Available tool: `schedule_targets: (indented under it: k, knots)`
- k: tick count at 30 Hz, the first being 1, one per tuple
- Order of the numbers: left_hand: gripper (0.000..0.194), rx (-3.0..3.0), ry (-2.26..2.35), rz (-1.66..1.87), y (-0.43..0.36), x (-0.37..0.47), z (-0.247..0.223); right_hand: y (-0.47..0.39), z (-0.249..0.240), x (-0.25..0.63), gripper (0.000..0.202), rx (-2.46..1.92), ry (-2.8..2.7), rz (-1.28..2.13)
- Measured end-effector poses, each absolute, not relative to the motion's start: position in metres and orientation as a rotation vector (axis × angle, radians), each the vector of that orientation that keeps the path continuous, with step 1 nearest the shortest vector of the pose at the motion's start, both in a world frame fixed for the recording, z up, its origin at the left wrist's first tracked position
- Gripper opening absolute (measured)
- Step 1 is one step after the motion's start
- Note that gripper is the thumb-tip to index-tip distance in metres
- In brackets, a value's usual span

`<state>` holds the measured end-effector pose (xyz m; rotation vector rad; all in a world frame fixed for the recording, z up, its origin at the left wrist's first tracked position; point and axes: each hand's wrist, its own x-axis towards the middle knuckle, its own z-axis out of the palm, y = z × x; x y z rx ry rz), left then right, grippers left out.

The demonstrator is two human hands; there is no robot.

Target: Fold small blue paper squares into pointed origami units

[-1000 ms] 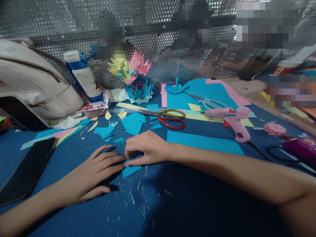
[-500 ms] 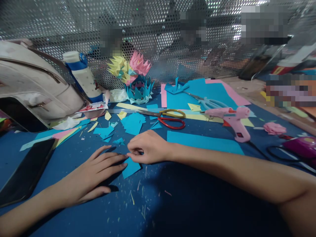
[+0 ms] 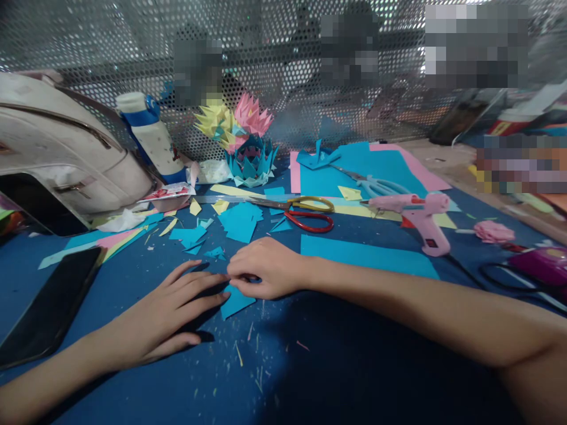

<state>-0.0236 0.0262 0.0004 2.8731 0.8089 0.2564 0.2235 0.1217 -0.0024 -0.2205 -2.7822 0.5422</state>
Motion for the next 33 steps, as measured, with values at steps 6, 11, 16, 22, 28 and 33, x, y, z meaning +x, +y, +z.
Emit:
schedule_targets:
  k: [6, 11, 16, 22, 28, 33]
  knots:
    - [0.058, 2.889, 0.819, 0.205, 0.0264, -0.0238, 0.0003, 0.1215, -0.0027, 0.2229, 0.024, -0.228, -2.771, 0.555]
    - [0.060, 2.895, 0.813, 0.158, 0.0268, -0.0243, -0.0008, 0.1215, -0.0028, 0.2225, 0.024, -0.215, -2.768, 0.571]
    - [0.060, 2.885, 0.816, 0.155, 0.0267, -0.0240, 0.0000, 0.1216, -0.0025, 0.2223, 0.023, -0.208, -2.783, 0.584]
    - [0.061, 2.885, 0.804, 0.176, 0.0273, -0.0237, 0.0000, 0.1240, -0.0055, 0.2226, 0.016, -0.192, -2.780, 0.640]
    - [0.061, 2.889, 0.802, 0.147, 0.0275, -0.0241, -0.0003, 0.1246, -0.0071, 0.2222, 0.015, -0.195, -2.762, 0.644]
    - [0.061, 2.896, 0.801, 0.166, 0.0269, -0.0242, 0.0006, 0.1234, -0.0044, 0.2223, 0.016, -0.204, -2.777, 0.630]
